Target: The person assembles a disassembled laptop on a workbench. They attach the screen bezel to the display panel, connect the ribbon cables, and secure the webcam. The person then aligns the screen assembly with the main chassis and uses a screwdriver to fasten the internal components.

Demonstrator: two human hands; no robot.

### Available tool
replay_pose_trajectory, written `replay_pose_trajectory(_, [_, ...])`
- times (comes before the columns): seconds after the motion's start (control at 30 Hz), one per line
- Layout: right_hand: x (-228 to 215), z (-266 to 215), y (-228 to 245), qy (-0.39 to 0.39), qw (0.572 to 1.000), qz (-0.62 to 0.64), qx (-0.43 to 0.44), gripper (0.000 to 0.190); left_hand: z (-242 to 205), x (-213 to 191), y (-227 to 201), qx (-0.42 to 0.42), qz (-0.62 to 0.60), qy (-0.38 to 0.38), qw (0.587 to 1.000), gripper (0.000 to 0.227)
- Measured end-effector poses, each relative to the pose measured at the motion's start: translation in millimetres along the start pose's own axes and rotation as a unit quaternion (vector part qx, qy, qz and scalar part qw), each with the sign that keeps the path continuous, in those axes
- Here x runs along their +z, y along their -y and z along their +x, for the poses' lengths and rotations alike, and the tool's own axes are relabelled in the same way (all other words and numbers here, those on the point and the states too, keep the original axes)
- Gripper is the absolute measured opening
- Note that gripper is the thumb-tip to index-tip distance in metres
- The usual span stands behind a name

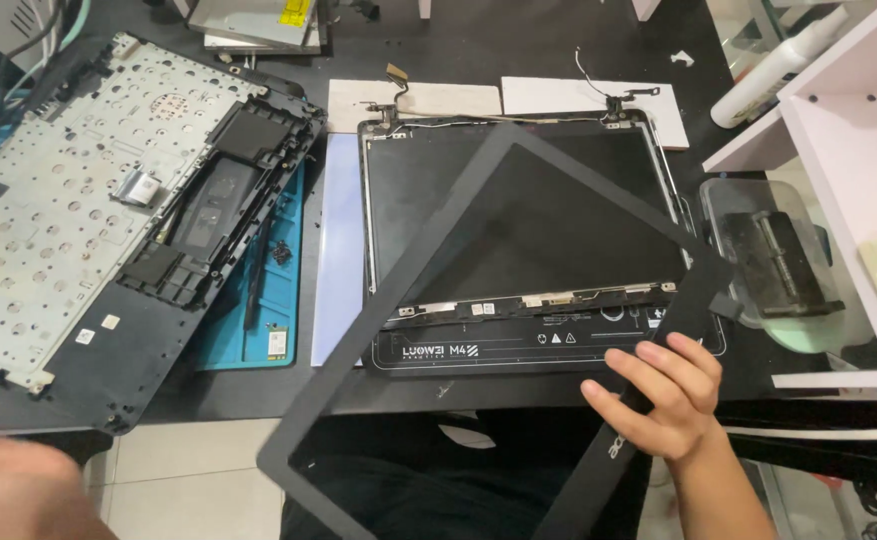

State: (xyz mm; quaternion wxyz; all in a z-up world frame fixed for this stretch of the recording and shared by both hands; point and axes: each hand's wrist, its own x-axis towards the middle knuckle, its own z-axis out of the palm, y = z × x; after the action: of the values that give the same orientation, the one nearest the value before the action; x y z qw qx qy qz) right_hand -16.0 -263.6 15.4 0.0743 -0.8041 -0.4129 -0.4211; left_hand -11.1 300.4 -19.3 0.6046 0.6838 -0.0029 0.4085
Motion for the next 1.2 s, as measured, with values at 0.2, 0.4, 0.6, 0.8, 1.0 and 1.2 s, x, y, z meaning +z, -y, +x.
replay_pose_trajectory(0.2, [7, 9, -19, -0.072, 0.996, -0.013, -0.045, 0.015, 2, 107, -118, -0.264, -0.158, 0.267, 0.913, 0.092])
replay_pose_trajectory(0.4, [7, 44, -53, -0.018, 0.994, 0.003, -0.110, 0.018, -11, 142, -115, -0.367, -0.375, 0.352, 0.775, 0.071])
replay_pose_trajectory(0.6, [9, 57, -65, -0.022, 1.000, 0.008, -0.003, 0.030, -50, 169, -97, -0.419, -0.302, 0.209, 0.830, 0.043])
replay_pose_trajectory(0.8, [-8, 8, -74, -0.003, 0.833, 0.245, 0.497, 0.041, -77, 168, -89, -0.454, -0.292, 0.051, 0.840, 0.045])
replay_pose_trajectory(1.0, [-23, 8, -34, -0.190, 0.585, 0.484, 0.622, 0.044, -124, 185, -91, -0.444, -0.346, -0.015, 0.826, 0.052])
replay_pose_trajectory(1.2, [-42, 2, 5, -0.005, 0.797, 0.080, 0.598, 0.055, -180, 218, -98, -0.469, -0.349, -0.079, 0.808, 0.051])
